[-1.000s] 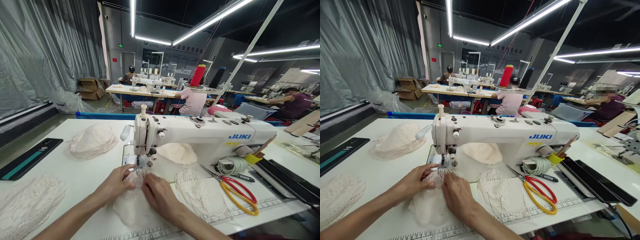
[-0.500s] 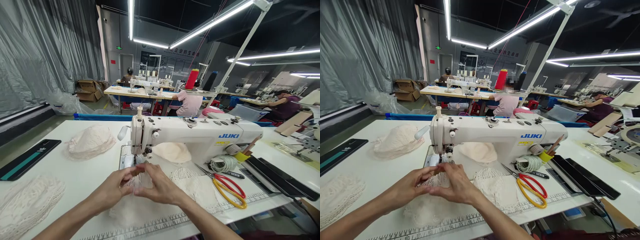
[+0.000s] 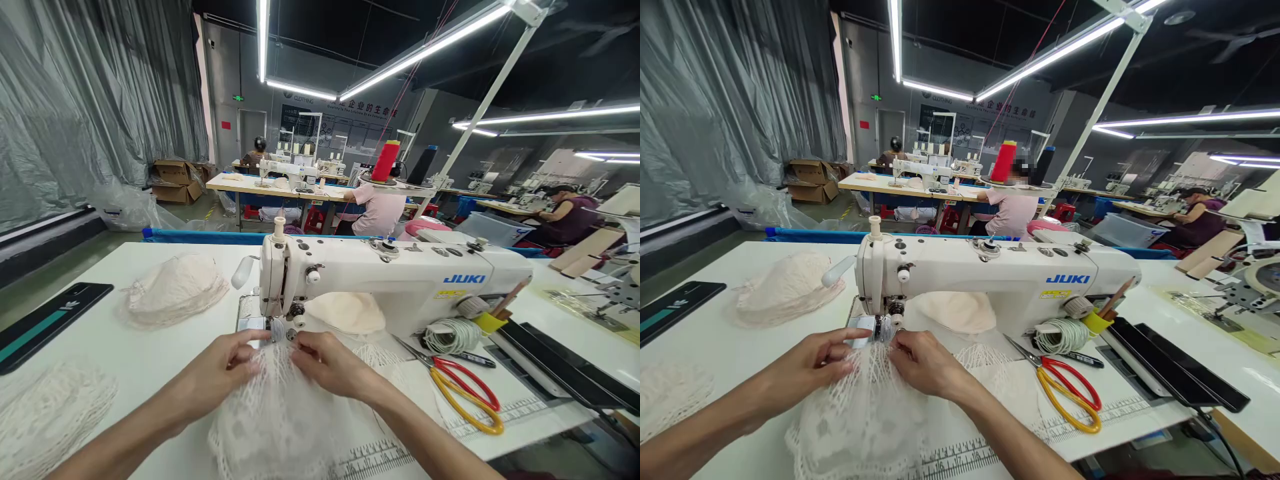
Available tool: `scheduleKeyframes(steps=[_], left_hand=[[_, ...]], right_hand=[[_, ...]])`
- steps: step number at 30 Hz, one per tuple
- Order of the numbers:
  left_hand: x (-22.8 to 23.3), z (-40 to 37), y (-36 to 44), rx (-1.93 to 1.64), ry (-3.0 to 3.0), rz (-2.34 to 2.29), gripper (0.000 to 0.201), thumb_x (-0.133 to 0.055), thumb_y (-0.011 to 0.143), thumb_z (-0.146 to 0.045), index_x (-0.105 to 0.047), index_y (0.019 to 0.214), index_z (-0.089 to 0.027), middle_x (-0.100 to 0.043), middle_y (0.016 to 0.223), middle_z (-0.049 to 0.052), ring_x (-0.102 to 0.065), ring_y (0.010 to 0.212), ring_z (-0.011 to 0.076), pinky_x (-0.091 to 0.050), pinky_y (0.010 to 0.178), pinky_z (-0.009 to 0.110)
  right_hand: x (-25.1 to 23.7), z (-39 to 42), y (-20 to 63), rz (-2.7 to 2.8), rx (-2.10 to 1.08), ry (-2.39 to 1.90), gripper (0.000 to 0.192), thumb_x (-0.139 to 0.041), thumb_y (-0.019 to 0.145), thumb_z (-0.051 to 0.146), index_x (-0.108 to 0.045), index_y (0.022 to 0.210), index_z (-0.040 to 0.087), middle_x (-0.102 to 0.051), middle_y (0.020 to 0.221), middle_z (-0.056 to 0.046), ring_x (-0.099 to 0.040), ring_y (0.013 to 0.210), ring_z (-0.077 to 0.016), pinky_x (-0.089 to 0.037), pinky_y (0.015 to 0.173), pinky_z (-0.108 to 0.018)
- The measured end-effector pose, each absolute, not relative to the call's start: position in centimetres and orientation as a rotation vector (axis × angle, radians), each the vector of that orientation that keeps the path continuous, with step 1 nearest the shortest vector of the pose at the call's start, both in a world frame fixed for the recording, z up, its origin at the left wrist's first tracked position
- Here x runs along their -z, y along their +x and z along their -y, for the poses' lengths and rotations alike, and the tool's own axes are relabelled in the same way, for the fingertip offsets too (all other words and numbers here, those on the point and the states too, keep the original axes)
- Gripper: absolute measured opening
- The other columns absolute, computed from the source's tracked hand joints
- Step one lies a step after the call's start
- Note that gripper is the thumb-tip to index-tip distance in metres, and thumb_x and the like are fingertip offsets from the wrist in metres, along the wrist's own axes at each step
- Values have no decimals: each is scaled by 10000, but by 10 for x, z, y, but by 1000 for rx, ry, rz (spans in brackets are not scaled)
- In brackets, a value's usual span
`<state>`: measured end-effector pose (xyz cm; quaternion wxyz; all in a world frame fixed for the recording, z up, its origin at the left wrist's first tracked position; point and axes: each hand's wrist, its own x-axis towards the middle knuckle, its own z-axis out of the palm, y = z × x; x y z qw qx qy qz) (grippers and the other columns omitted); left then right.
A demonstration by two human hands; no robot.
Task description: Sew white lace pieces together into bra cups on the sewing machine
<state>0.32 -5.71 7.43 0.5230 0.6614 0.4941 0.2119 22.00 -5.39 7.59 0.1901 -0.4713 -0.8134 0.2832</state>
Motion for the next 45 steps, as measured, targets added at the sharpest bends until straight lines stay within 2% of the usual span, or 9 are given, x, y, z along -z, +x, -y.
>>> scheduleKeyframes(steps=[2, 5, 9, 17, 22, 30, 35, 38, 45], left_hand=[[-58, 39, 4, -457, 1809, -1325, 459, -461, 818, -278, -498, 1264, -175, -566, 703, 2, -569, 684, 201, -440, 620, 300], [-33, 27, 4, -514, 2006, -1365, 398, -416, 820, -200, -537, 1197, -237, -593, 1030, 64, -568, 914, 242, -452, 746, 335], [-20, 29, 1, -705, 2319, -1260, 418, -343, 849, -113, -506, 1184, -303, -532, 1166, 46, -545, 999, 213, -464, 786, 304], [-23, 32, -2, -606, 2661, -1149, 318, -341, 863, -5, -575, 843, -219, -598, 953, 25, -547, 804, 180, -396, 715, 317], [-20, 25, 2, -749, 2699, -1013, 307, -353, 849, 12, -560, 925, -201, -606, 947, 31, -545, 830, 175, -391, 753, 325], [-14, 6, 15, -917, 2693, -963, 316, -279, 903, -27, -493, 726, -177, -503, 768, 9, -489, 721, 153, -395, 712, 321], [-14, 3, 12, -951, 2628, -982, 330, -252, 917, -18, -488, 757, -185, -531, 810, 8, -509, 745, 145, -409, 768, 326], [-17, 3, 9, -935, 2668, -974, 338, -242, 921, -19, -484, 754, -186, -545, 817, 8, -516, 734, 142, -412, 770, 328], [-25, 17, 7, -873, 2788, -972, 305, -302, 925, -28, -553, 853, -187, -611, 899, 11, -562, 869, 147, -334, 919, 369]], right_hand=[[-66, 44, 215, 2300, -519, -1440, 153, -434, 851, 100, -522, 733, 141, -527, 704, -37, -476, 642, -152, -384, 590, -276], [-55, 45, 206, 2280, -316, -1370, 175, -385, 875, 83, -548, 929, 116, -563, 906, -125, -511, 830, -225, -413, 715, -361], [-44, 57, 196, 2458, -208, -1019, 92, -471, 883, 178, -542, 939, 157, -589, 1007, -95, -520, 885, -217, -422, 759, -349], [-19, 52, 195, 2554, -60, -1109, 375, -569, 817, 524, -561, 927, 165, -621, 948, -67, -530, 805, -221, -369, 685, -369], [-23, 52, 201, 2529, 73, -1197, 492, -593, 761, 597, -568, 985, 159, -624, 1004, -72, -539, 824, -225, -358, 723, -385], [-26, 30, 213, 2525, 55, -1260, 328, -564, 835, 512, -618, 828, 188, -649, 794, -34, -553, 847, -209, -329, 782, -377], [-30, 26, 213, 2555, 88, -1228, 465, -594, 816, 506, -532, 1175, 217, -649, 1020, -73, -558, 909, -234, -319, 835, -400], [-29, 28, 212, 2566, 82, -1218, 495, -598, 819, 486, -490, 1228, 228, -623, 1101, -84, -553, 940, -243, -308, 864, -419], [-31, 36, 218, 2610, -70, -1001, 219, -484, 926, 370, -586, 949, 178, -651, 986, -49, -546, 893, -179, -259, 892, -395]])
